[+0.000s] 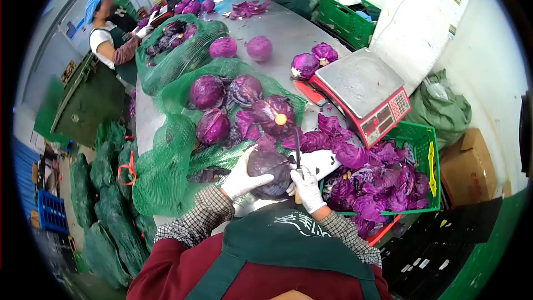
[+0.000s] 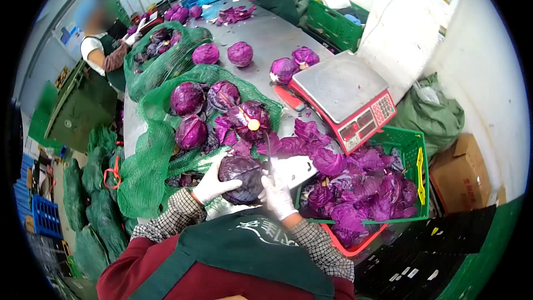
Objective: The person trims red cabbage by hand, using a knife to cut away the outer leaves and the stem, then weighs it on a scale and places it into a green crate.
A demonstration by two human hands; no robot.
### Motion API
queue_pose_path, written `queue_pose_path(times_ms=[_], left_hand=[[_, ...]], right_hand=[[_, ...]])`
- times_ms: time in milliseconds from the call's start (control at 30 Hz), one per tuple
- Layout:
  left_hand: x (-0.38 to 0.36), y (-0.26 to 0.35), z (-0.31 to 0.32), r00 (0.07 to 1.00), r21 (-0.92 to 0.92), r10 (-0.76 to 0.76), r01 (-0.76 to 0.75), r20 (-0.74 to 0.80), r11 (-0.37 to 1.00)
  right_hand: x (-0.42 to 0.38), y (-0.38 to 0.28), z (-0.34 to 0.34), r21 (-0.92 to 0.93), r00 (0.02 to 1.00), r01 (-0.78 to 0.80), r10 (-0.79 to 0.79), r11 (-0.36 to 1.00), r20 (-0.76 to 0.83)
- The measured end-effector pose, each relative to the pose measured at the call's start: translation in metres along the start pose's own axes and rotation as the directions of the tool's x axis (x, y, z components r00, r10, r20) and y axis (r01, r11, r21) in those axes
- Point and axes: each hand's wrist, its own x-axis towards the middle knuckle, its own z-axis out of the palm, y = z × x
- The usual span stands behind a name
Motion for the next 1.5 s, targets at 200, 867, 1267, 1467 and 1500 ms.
queue_pose_path(times_ms=[200, 867, 1267, 1467, 1500], left_hand=[[0.03, 0.009, 0.042, 0.934, 0.284, 0.33, -0.356, 0.137, 0.89], [0.06, 0.034, 0.066, 0.884, 0.627, 0.325, -0.467, 0.336, 0.623], [0.062, 0.033, 0.066, 0.86, 0.632, 0.387, -0.507, 0.332, 0.586], [0.071, 0.039, 0.068, 0.876, 0.658, 0.326, -0.481, 0.354, 0.579], [0.073, 0.039, 0.071, 0.887, 0.663, 0.316, -0.461, 0.336, 0.59]], right_hand=[[-0.039, -0.035, -0.028, 0.021, 0.939, 0.271, -0.26, 0.962, -0.224], [-0.087, -0.023, -0.07, -0.84, 0.81, 0.332, -0.586, 0.43, 0.021], [-0.073, -0.021, -0.061, -0.851, 0.887, 0.193, -0.457, 0.489, -0.061], [-0.047, -0.057, -0.067, -0.855, 0.985, -0.094, -0.077, 0.511, -0.155], [-0.04, -0.057, -0.069, -0.853, 0.986, -0.131, -0.022, 0.505, -0.165]])
